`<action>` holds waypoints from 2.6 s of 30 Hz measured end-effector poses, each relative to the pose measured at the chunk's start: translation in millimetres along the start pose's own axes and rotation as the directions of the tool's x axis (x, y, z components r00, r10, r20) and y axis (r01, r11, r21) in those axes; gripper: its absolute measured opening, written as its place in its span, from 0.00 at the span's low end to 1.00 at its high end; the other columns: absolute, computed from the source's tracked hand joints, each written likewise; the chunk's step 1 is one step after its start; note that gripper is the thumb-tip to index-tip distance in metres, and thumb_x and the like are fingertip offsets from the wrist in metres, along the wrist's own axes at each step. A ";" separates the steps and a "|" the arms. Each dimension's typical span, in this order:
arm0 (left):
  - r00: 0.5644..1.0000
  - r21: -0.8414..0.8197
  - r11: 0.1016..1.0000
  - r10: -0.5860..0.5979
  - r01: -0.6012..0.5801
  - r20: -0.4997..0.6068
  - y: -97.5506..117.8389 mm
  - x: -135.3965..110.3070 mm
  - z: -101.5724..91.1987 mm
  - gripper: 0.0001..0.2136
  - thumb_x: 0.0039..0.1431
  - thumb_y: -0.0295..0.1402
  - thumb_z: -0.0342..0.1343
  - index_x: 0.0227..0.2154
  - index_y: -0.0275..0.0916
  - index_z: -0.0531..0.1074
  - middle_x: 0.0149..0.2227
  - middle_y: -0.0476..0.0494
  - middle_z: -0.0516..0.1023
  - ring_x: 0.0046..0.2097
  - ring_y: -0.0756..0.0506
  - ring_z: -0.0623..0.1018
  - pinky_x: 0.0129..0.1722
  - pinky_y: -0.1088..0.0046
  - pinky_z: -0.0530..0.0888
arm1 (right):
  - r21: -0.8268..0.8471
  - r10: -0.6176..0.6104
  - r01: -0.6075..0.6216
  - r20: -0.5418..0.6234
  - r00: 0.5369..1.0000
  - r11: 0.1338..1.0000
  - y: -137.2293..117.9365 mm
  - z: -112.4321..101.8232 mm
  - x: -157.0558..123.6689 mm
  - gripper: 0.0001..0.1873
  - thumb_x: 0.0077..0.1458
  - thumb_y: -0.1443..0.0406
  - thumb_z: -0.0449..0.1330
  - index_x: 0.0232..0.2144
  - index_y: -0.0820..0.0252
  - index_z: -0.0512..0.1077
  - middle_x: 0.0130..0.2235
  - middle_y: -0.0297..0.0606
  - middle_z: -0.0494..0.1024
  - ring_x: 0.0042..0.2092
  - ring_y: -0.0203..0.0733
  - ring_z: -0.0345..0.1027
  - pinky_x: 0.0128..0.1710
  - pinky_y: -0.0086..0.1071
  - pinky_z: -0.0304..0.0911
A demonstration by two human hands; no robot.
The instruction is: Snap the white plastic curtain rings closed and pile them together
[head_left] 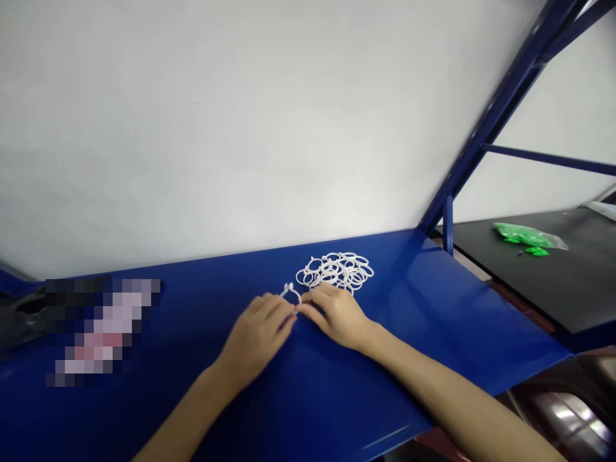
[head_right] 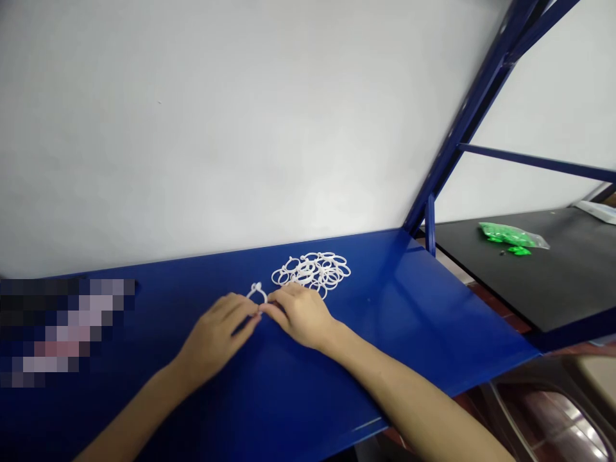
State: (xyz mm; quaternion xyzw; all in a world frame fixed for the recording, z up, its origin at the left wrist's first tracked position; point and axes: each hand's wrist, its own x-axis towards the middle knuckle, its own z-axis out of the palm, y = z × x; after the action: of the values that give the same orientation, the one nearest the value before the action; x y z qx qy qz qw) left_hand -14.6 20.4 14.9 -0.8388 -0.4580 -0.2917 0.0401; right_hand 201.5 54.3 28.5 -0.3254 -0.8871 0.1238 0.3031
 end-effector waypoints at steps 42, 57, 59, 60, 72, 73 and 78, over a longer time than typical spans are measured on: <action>0.945 0.038 0.955 -0.297 0.294 0.138 -36.2 -11.3 9.0 0.23 0.68 0.48 0.45 0.56 0.42 0.72 0.59 0.42 0.75 0.63 0.39 0.70 0.64 0.52 0.66 | -0.451 0.147 -0.217 -0.186 0.971 0.865 31.7 -25.8 10.7 0.11 0.68 0.67 0.52 0.44 0.60 0.75 0.44 0.45 0.75 0.44 0.46 0.68 0.39 0.35 0.66; 0.889 0.177 0.913 -0.401 0.368 0.221 -59.5 -18.0 18.6 0.27 0.67 0.49 0.44 0.59 0.36 0.70 0.65 0.37 0.68 0.67 0.35 0.64 0.65 0.50 0.64 | -0.570 0.193 -0.237 -0.138 0.971 0.787 28.9 -32.9 12.5 0.13 0.67 0.64 0.54 0.48 0.63 0.74 0.46 0.49 0.76 0.47 0.52 0.67 0.47 0.44 0.67; 0.893 0.189 0.914 -0.396 0.359 0.216 -59.9 -18.5 19.9 0.27 0.67 0.48 0.44 0.59 0.36 0.70 0.65 0.37 0.68 0.67 0.35 0.64 0.65 0.50 0.64 | -0.480 0.057 -0.080 -0.064 0.996 0.874 17.3 -24.7 10.6 0.14 0.68 0.63 0.53 0.49 0.63 0.74 0.46 0.48 0.76 0.47 0.50 0.67 0.49 0.44 0.66; 0.896 0.195 0.915 -0.391 0.354 0.212 -60.3 -19.0 20.8 0.27 0.67 0.48 0.44 0.59 0.36 0.70 0.64 0.37 0.68 0.66 0.35 0.64 0.65 0.50 0.64 | -0.420 -0.010 0.002 -0.016 1.000 0.907 11.1 -19.3 8.9 0.15 0.68 0.61 0.53 0.49 0.63 0.74 0.47 0.48 0.76 0.48 0.49 0.67 0.51 0.43 0.66; 0.927 0.217 0.927 -0.343 0.306 0.155 -60.4 -21.6 25.1 0.25 0.66 0.46 0.45 0.57 0.35 0.71 0.63 0.34 0.70 0.64 0.34 0.67 0.64 0.51 0.65 | -0.110 -0.169 0.225 0.377 0.911 0.968 -18.4 15.7 -11.0 0.30 0.64 0.49 0.56 0.57 0.65 0.70 0.61 0.50 0.70 0.62 0.52 0.63 0.62 0.44 0.60; 0.926 0.219 0.927 -0.342 0.305 0.156 -59.8 -21.3 24.8 0.25 0.66 0.46 0.45 0.57 0.35 0.71 0.63 0.34 0.70 0.64 0.34 0.67 0.65 0.51 0.65 | -0.107 -0.167 0.222 0.375 0.912 0.969 -18.2 15.1 -11.1 0.30 0.64 0.49 0.56 0.57 0.65 0.70 0.61 0.50 0.70 0.62 0.52 0.63 0.62 0.43 0.60; 0.928 0.225 0.928 -0.337 0.298 0.161 -58.1 -20.2 23.7 0.25 0.66 0.45 0.45 0.57 0.35 0.71 0.63 0.33 0.70 0.64 0.33 0.68 0.65 0.51 0.65 | -0.097 -0.164 0.214 0.371 0.914 0.972 -17.3 15.4 -11.2 0.30 0.64 0.49 0.57 0.57 0.65 0.70 0.61 0.50 0.70 0.62 0.52 0.63 0.62 0.43 0.60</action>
State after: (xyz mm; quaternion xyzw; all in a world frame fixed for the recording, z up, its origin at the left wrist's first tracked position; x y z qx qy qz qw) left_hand -58.2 46.8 -27.0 -0.7699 -0.6163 -0.1631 0.0294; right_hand 190.1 33.6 18.5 -0.2298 -0.9611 0.0909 0.1232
